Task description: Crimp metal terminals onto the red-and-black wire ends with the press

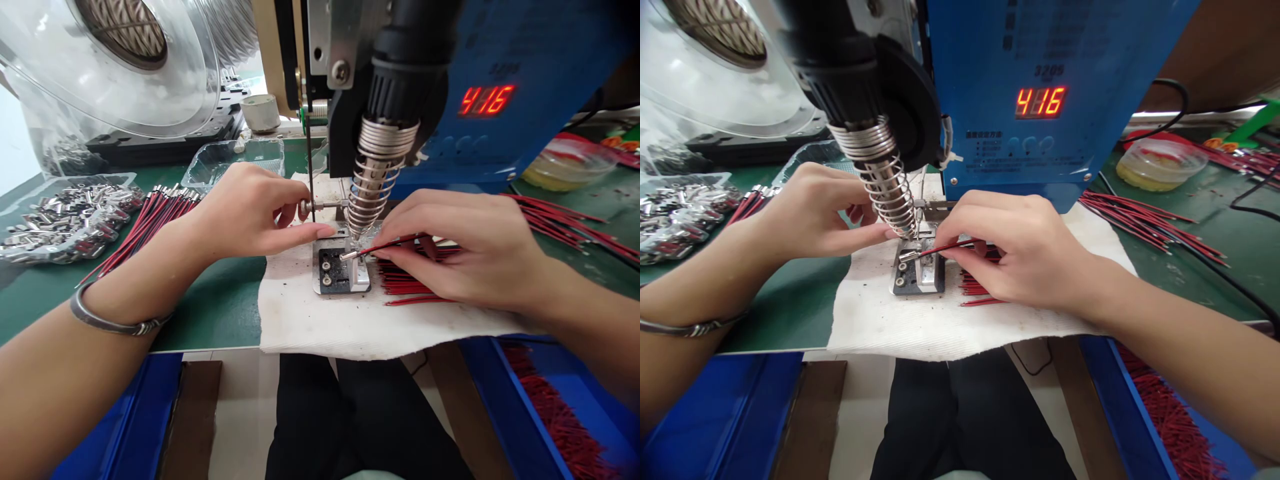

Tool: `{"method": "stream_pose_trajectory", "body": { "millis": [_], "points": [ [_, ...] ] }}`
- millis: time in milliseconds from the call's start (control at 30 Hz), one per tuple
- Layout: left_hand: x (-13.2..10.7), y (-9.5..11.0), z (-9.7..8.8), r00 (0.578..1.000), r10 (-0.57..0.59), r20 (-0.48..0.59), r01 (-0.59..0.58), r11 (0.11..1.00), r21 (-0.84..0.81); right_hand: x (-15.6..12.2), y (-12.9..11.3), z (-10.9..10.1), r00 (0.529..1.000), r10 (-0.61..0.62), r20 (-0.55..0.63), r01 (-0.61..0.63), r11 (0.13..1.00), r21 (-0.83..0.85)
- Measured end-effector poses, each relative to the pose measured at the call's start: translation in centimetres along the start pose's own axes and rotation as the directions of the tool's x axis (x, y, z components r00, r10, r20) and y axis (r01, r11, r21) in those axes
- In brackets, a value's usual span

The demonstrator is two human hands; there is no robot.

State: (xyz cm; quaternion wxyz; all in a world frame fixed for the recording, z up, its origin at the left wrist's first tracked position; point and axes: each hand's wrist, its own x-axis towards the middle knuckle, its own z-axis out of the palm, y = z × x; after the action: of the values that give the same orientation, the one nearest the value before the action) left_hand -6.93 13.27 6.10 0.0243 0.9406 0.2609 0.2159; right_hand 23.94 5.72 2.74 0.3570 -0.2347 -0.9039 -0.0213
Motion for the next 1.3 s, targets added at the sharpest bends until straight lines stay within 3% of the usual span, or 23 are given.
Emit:
{"method": "stream_pose_trajectory", "body": {
  "millis": [800,1300],
  "points": [
    [0.00,0.35,-0.05,1.000,-0.026,-0.004,0.026,1.000,0.002,-0.18,-0.08,-0.22,0.997,-0.019,-0.081,0.017,1.000,-0.015],
    [-0.41,-0.09,0.20,0.999,0.031,-0.010,-0.030,0.998,0.061,-0.10,0.12,0.04,0.999,-0.019,-0.050,0.019,1.000,-0.002]
  ]
}}
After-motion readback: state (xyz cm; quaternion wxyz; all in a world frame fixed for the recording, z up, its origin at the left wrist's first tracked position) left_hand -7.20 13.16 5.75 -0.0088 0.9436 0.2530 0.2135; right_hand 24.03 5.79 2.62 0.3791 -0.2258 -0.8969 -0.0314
